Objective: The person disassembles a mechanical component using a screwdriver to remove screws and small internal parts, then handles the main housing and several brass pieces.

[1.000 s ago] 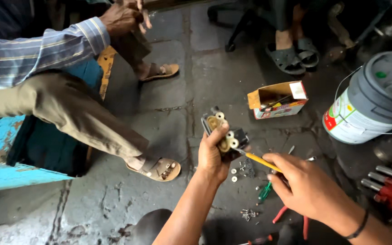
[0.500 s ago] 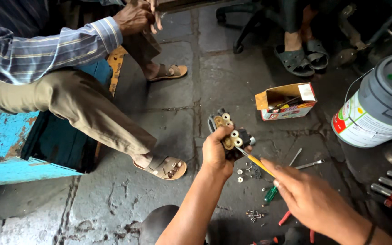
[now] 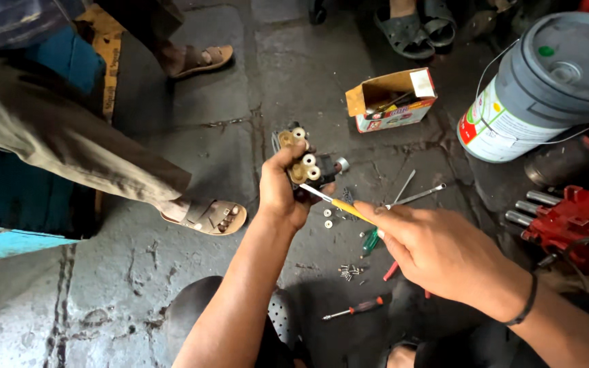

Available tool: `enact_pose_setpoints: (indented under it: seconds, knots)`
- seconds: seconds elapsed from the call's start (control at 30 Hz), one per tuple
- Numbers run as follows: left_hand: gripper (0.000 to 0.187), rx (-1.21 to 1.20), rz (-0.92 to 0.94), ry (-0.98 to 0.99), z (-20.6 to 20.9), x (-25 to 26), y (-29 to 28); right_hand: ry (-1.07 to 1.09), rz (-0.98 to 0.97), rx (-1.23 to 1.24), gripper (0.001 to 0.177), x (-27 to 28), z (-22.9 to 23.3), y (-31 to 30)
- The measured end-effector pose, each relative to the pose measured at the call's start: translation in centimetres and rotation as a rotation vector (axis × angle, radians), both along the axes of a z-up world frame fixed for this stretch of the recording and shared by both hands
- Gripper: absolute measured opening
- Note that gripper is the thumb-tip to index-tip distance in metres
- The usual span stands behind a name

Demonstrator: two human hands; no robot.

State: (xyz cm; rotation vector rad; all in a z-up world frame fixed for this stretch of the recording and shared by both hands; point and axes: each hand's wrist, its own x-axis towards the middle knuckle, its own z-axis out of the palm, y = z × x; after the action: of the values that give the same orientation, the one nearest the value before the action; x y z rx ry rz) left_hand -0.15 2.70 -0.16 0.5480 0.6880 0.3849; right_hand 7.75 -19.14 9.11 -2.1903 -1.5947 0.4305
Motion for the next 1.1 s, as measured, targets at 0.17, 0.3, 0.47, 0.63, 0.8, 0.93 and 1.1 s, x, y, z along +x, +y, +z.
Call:
enact_pose_setpoints:
  seconds: [0.17,0.3,0.47,0.63,0.8,0.93,1.1]
  knots:
    - [0.025,0.021,0.017,0.054,0.4,0.5,-0.2,0.006,-0.024,0.003,0.053,-0.1,0.3,-0.1]
    - [0.025,0.178,0.079,0.132,0.7,0.5,-0.5,0.054,-0.039,-0.02,0.053,-0.3,0.2,0.1]
    - [0.023,0.09,0.126,0.1,0.5,0.7,-0.7,0.078,-0.072,0.036,0.05,-1.4,-1.3,0.6]
    - [0.022,0.009,0.19,0.017,-0.1,1.2,-0.8,0.138,-0.14,0.17,0.047,-3.1,-4.0,1.1]
    - [0.022,-0.074,0.303,0.005,0.3,1.7,-0.4,0.199,-0.154,0.234,0.049,-3.6,-5.4,2.2]
    - [0.021,0.026,0.381,0.046,0.7,1.8,-0.3,0.188,-0.159,0.187,0.046,-3.0,-4.4,2.1]
    - [0.019,0.108,0.401,0.043,1.3,2.0,-0.6,0.267,-0.336,-0.228,0.049,-2.4,-2.0,2.1]
